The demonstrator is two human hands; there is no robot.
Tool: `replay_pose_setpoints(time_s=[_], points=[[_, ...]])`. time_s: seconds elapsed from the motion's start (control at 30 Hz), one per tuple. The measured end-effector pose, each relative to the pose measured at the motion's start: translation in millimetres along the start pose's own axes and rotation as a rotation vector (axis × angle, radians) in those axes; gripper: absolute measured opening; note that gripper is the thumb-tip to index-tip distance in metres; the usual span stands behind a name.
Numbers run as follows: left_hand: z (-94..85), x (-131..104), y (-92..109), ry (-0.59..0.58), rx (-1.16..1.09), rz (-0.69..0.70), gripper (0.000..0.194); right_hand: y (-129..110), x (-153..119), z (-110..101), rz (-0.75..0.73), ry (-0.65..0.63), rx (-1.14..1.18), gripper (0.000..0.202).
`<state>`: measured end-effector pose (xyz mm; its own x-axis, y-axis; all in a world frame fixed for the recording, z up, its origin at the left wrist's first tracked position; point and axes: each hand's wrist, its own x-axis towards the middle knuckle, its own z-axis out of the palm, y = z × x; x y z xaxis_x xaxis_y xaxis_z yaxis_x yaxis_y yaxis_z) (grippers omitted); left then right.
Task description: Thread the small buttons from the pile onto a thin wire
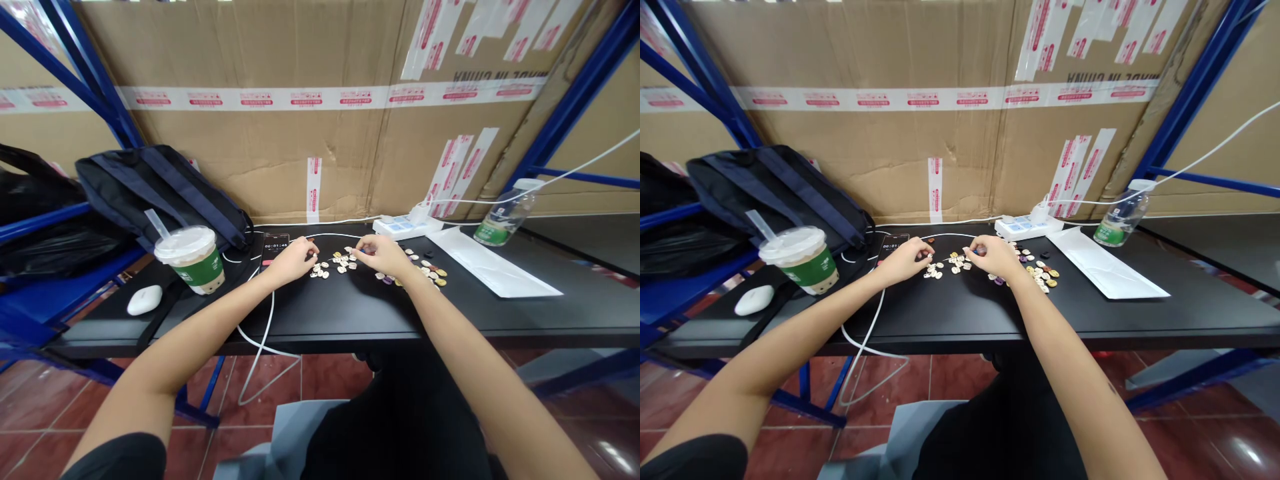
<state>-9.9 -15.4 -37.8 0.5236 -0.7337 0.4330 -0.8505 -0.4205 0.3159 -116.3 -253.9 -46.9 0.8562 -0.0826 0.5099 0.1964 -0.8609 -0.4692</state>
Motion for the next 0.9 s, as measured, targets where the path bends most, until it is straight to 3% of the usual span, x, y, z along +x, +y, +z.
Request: replay_pose_setpoints(time_s=[0.27,0.57,0.77,0.9], points=[[1.5,1.6,-1.9,-0.164,0.004,-0.026,0.023,1.1,0.3,0.6,0.007,-0.009,0.003,0.025],[-20.5,5.5,-12.4,-0.023,0.358,-0.035,0.026,-0.3,0.7,0.1,0.011,-0.013,-0.013,0.023],[-39.9,27.7,-33.8,-0.068,0.646,-0.416,0.048,-4.1,0.3,0.1,-0.003,-0.004,0.003,0.018],[-41.2,45.7,-38.7,-0.204,0.634,-0.62,0.077,-4.9,0.3,-0.4,0.012,0.007,-0.019,0.017]])
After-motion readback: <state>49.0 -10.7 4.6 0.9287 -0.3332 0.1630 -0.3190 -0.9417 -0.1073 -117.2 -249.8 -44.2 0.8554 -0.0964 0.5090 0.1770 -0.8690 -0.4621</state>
